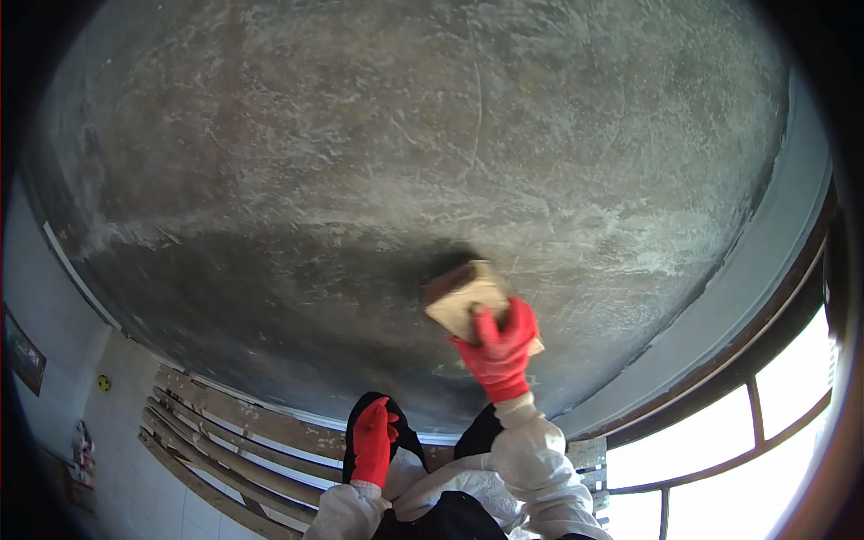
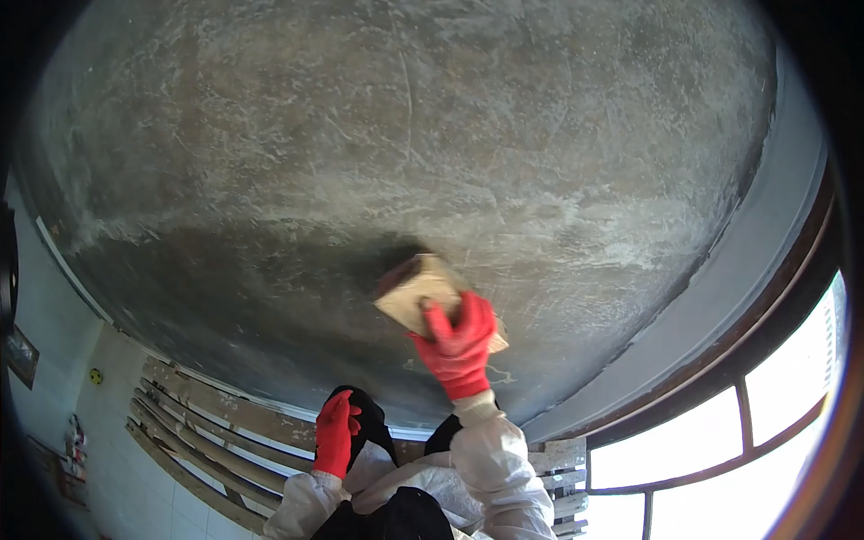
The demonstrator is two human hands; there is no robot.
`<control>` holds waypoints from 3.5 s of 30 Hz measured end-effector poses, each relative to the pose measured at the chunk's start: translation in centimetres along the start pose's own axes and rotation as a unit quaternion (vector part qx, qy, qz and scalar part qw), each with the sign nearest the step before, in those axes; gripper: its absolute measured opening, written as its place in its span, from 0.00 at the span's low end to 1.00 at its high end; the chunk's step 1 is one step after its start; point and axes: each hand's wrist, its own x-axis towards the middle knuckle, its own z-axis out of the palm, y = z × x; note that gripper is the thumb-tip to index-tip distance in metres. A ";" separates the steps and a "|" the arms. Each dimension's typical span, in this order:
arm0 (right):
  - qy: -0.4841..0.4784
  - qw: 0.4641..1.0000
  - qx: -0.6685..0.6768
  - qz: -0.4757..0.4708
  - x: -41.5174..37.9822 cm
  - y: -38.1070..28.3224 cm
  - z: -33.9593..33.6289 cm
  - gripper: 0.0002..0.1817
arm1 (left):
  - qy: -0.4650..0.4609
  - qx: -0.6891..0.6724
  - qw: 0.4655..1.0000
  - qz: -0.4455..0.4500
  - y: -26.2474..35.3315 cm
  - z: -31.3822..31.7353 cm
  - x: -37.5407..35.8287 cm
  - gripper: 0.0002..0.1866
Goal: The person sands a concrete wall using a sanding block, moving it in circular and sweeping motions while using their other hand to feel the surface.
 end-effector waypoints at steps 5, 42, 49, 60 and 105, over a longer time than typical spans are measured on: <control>0.150 0.943 -0.166 0.247 -1.6 12.7 -4.3 0.60 | 0.046 -0.026 0.999 0.011 0.1 -2.4 0.9 0.17; 0.025 0.995 -0.059 -0.072 4.0 1.6 -1.0 0.53 | 0.204 0.389 0.507 0.742 37.0 10.8 13.3 0.34; 0.255 0.896 -0.114 0.345 2.7 18.0 -8.2 0.51 | 0.191 0.401 0.456 0.771 42.4 7.0 13.7 0.31; 0.151 0.976 -0.101 0.120 4.9 2.8 -1.8 0.49 | 0.221 0.400 0.426 0.781 42.0 7.2 14.2 0.27; 0.076 0.997 0.022 -0.020 4.4 1.9 -2.1 0.34 | 0.305 0.339 0.382 0.803 49.9 4.4 17.8 0.16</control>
